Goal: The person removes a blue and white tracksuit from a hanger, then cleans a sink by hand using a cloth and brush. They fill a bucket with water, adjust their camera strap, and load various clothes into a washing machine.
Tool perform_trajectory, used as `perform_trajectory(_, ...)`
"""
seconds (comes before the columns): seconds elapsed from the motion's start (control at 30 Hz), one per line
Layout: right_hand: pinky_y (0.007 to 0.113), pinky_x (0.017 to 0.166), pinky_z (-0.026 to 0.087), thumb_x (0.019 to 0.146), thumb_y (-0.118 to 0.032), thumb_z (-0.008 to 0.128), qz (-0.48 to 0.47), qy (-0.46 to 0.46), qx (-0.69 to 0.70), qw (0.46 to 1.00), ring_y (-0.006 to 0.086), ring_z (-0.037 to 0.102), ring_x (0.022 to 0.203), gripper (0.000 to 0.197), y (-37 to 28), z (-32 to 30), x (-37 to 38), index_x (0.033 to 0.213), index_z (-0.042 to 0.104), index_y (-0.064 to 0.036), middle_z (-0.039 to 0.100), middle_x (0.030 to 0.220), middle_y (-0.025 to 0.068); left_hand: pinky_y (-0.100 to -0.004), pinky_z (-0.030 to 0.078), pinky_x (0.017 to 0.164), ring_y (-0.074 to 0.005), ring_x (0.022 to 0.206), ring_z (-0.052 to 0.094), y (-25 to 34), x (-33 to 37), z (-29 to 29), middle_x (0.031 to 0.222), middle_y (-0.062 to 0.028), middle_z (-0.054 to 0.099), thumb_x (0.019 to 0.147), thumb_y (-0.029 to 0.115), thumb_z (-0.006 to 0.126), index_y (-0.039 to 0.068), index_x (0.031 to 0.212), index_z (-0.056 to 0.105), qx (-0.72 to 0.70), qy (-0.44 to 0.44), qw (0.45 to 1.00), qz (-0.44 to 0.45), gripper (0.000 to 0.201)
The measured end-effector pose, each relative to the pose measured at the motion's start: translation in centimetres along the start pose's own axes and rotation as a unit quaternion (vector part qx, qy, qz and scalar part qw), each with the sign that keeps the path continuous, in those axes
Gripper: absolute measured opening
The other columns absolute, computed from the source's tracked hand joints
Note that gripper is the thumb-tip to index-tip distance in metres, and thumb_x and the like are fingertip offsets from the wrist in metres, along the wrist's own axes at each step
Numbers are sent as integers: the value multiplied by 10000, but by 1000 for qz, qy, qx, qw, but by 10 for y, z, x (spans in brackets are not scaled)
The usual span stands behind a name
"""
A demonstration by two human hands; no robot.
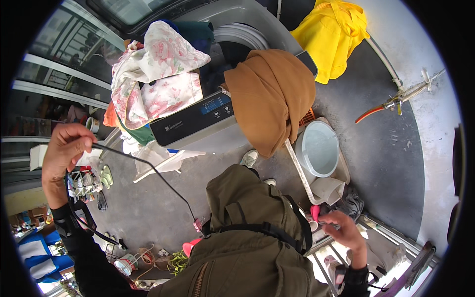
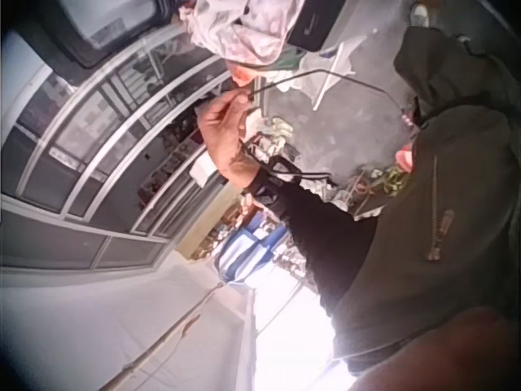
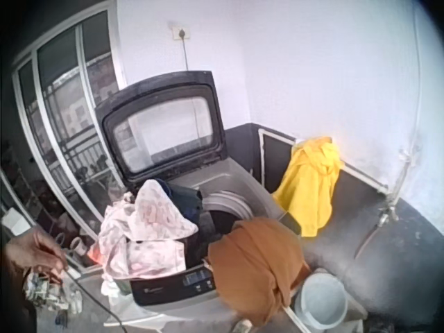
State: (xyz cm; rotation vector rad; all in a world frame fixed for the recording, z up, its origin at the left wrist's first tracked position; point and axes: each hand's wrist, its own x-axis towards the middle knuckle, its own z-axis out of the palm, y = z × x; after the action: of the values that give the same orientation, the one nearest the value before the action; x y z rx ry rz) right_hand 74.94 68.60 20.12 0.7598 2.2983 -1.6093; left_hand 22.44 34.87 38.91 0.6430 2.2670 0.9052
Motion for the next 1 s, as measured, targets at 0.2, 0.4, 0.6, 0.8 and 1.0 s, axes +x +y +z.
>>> perform_trajectory(0.2,356,708,498,883,-194,706,-247,-110,99,958,259,598,857,503,-179,51,142,1349,537,-111,562,1052,128,-173,224,301,-12,329,382,87,4,64,636,-94,646,842,116,706,-36,864,693,-91,-88,985,114,154)
perform_trajectory(0.4,258,667,512,966,-82,591,-259,-82,107,956,118,616,715,125,-228,78,181,977,635,35,623,843,53,-180,433,438,-79,534,580,48,21,90,855,-126,693,934,175,614,-18,1158,616,-335,-181,924,35,295)
perform_trajectory(0.6,247,744,519,995,-107,553,-175,-94,216,956,86,611,798,161,-202,62,188,1016,640,27,641,892,28,-303,524,865,-138,979,610,-86,6,195,1141,-52,601,934,147,628,61,1398,469,-112,-501,844,-155,497)
perform_trajectory(0.8,250,819,522,972,-17,559,-157,-105,254,948,92,625,854,115,-198,59,201,1045,633,32,646,938,35,-311,514,906,-147,970,630,-135,-6,210,1081,-70,655,880,49,689,-11,1336,518,-271,-474,815,-195,491)
perform_trajectory(1.0,268,885,529,940,73,553,-182,-92,240,949,126,653,970,125,-192,45,204,1047,607,37,660,1024,72,-354,538,931,-249,1050,668,-110,4,187,1100,-147,677,912,6,632,-68,1237,569,-379,-363,834,-170,339)
